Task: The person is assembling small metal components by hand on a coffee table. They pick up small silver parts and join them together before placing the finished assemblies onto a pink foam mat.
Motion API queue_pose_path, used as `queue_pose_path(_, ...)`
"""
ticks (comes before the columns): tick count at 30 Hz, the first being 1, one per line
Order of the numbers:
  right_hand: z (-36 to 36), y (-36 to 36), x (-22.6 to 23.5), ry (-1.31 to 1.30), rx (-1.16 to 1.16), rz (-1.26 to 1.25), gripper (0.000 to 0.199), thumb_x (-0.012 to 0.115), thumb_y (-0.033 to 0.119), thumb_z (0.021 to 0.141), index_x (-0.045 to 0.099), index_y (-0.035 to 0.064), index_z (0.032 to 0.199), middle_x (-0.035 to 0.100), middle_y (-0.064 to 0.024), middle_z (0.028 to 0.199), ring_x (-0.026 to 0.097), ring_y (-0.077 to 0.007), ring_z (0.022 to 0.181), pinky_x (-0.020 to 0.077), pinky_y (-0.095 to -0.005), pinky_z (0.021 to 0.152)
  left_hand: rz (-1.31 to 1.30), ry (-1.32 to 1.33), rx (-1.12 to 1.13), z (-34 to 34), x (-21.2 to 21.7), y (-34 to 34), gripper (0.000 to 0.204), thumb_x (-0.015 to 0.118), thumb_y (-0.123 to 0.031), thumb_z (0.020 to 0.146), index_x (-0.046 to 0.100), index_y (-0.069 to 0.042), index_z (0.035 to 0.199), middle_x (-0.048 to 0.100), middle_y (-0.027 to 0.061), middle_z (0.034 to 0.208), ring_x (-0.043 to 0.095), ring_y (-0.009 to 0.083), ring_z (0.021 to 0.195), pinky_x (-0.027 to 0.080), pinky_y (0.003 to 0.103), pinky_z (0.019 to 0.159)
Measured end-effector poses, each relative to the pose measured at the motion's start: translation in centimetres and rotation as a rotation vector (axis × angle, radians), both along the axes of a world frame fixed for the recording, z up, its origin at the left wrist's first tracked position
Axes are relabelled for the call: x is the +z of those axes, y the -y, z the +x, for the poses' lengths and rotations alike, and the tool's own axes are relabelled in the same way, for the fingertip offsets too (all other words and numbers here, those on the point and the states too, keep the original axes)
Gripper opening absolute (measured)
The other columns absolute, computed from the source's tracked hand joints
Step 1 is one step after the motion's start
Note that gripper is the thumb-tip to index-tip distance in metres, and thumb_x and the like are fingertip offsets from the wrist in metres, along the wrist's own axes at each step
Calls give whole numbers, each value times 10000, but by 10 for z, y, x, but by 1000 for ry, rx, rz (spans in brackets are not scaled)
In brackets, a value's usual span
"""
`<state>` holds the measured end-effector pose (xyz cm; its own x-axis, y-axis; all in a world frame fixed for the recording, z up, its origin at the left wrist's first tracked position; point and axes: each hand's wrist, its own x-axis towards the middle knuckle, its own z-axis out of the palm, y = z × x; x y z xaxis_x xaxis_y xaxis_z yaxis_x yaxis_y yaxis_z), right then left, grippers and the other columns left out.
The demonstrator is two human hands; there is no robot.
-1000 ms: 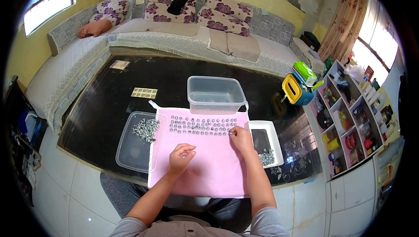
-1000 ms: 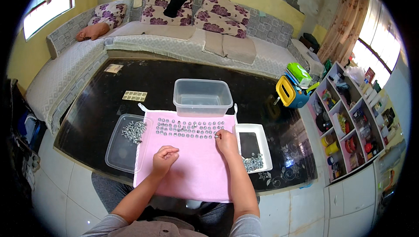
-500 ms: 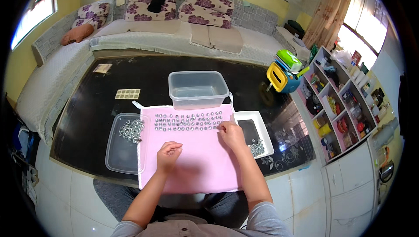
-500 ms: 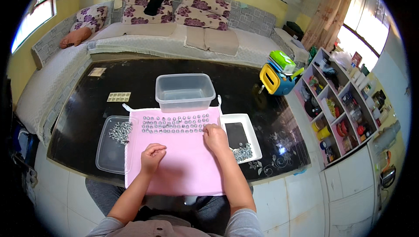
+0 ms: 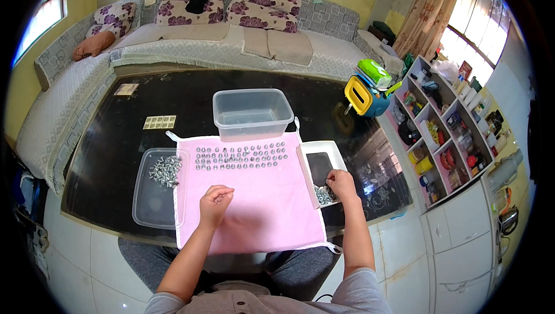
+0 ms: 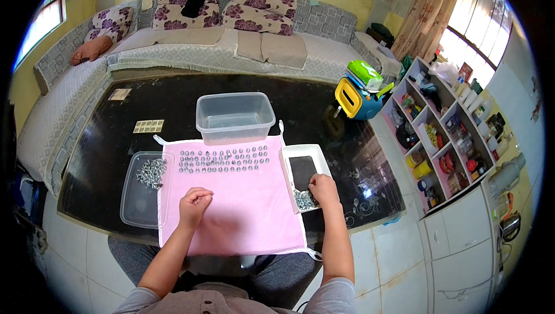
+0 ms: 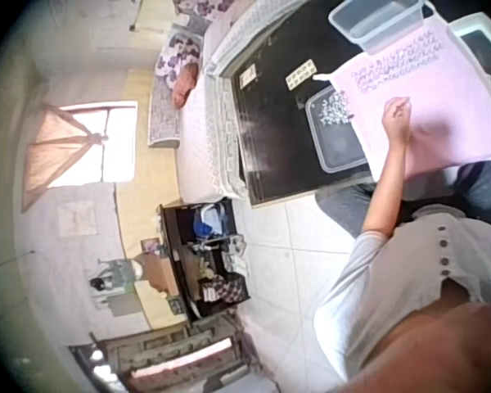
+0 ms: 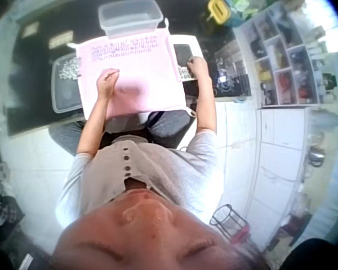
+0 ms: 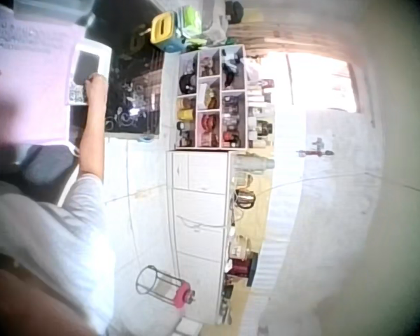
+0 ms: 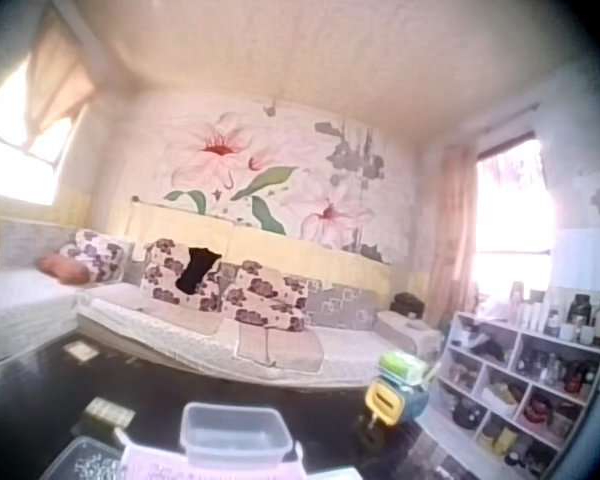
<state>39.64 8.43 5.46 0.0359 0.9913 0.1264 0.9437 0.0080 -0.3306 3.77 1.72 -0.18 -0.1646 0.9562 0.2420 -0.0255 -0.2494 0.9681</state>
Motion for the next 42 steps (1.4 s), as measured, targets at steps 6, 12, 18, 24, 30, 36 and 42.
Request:
queue_pose_path(6,-23,3,8,-63,29,152,67,604,71,665,580,32,714,595,-170,718,584,-325,696,465,-398,654,17,-72,10,-4,0,1,115,617,-54,762,651,-28,868,574,62,915,563,123,797,459,222,699)
queue_pose_path(12,-116,27,28,-474,236,272,39,573,25,696,591,15,729,574,-123,660,574,-226,578,462,-318,547,-16,21,-23,-1,4,3,114,617,-58,768,648,-24,872,568,52,907,550,87,778,449,201,693)
queue_pose_path(18,-191,39,-17,-590,423,188,38,587,20,682,607,35,711,575,-99,684,562,-207,584,461,-309,551,-19,-88,-47,-13,19,13,124,630,-62,755,651,-40,875,577,22,869,535,64,738,430,180,659)
queue_pose_path(24,-189,46,-29,-429,567,325,36,610,22,664,590,49,675,571,-93,700,558,-255,688,460,-329,622,100,-331,170,-97,45,18,153,653,-64,719,652,-53,872,590,38,873,550,88,720,447,207,628)
queue_pose_path(30,-188,54,-20,-501,441,172,42,619,37,677,603,52,712,566,-91,718,553,-253,691,456,-334,629,2,-742,579,-182,40,5,171,676,-60,659,643,-29,824,587,89,834,587,200,691,479,284,632)
queue_pose_path(36,-187,48,-27,-409,535,255,74,623,55,680,618,50,753,566,-96,733,551,-251,712,454,-337,656,-202,-906,527,-205,24,-1,190,696,-98,645,634,-16,805,588,114,749,594,223,662,481,315,627)
queue_pose_path(42,-186,44,-25,-370,562,252,84,626,64,681,615,49,763,560,-100,721,551,-253,701,457,-340,648,-180,-646,496,-186,30,0,151,685,-92,675,633,-7,787,614,84,680,594,139,603,480,258,586)
